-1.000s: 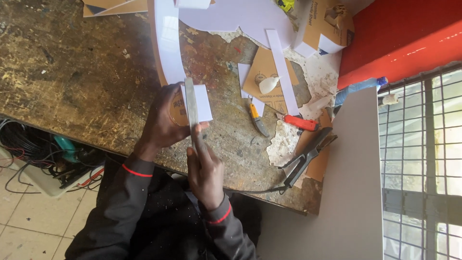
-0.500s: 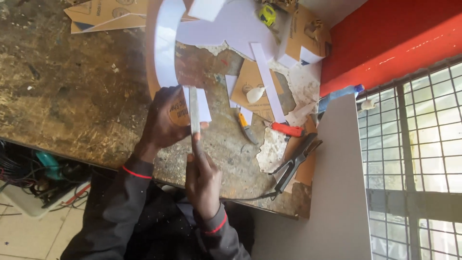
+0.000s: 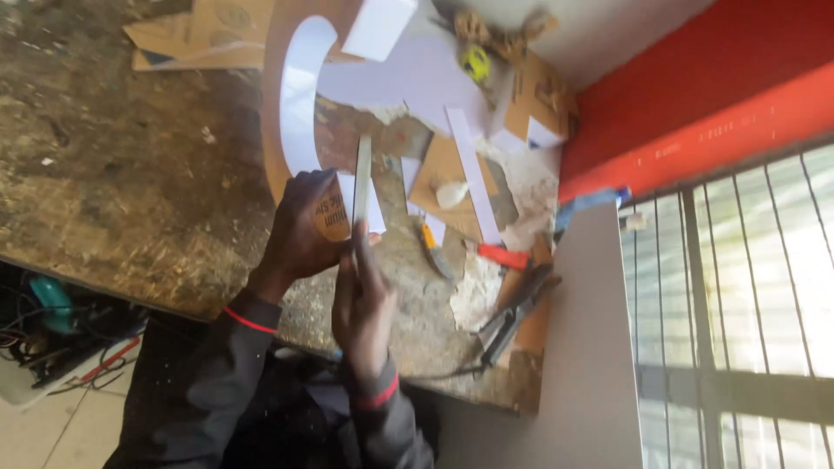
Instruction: Assembling a 3D letter 'C' by gluing a side strip to the face of the letter on a workbench.
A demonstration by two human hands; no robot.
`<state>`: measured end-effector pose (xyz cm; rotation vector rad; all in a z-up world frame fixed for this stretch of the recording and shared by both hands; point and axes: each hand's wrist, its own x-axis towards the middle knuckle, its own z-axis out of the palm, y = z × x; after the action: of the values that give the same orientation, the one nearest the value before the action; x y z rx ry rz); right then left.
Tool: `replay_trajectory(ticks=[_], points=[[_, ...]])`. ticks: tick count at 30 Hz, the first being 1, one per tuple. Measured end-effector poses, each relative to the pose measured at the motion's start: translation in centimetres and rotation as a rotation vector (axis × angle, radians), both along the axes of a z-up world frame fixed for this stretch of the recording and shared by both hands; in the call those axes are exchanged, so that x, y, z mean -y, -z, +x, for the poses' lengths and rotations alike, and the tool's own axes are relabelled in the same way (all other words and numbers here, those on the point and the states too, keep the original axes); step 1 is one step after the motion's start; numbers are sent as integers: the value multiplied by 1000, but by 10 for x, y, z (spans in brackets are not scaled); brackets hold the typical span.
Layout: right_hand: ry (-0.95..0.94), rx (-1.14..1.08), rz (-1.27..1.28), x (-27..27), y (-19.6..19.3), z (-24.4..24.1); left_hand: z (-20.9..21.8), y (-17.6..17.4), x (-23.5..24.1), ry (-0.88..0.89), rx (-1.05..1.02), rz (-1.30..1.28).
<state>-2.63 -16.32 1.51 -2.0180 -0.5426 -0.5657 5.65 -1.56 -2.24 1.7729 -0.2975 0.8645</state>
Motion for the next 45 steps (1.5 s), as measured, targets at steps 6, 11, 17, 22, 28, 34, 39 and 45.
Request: replay_trajectory(ticks=[6,11,17,22,28,34,39,45], points=[[29,-136,-140,5,8,-56,-8,-41,-13,72,-78,-52],[30,-87,8,-5,-24,-32,-14,-10,-11,92,-115,-17],[-11,-43,-75,-6,-23,-23,-9,-29,-22,121,-127,-113],[-87,-50,-1,-21,-42,-14,12,-19,-30,73,-67,-220],[-9,1,-6,-14,-37,-16,2,-25,-16,38,-51,-250],[34,-64,-119,-12,-80,-19,2,-8,-5,2,-6,-125],[34,-193,-168,4,-19,-48,-2,-36,-5,21,-85,-54],[-1,-278,-30,3,-59,-14,-9,-33,1,1,-105,56]])
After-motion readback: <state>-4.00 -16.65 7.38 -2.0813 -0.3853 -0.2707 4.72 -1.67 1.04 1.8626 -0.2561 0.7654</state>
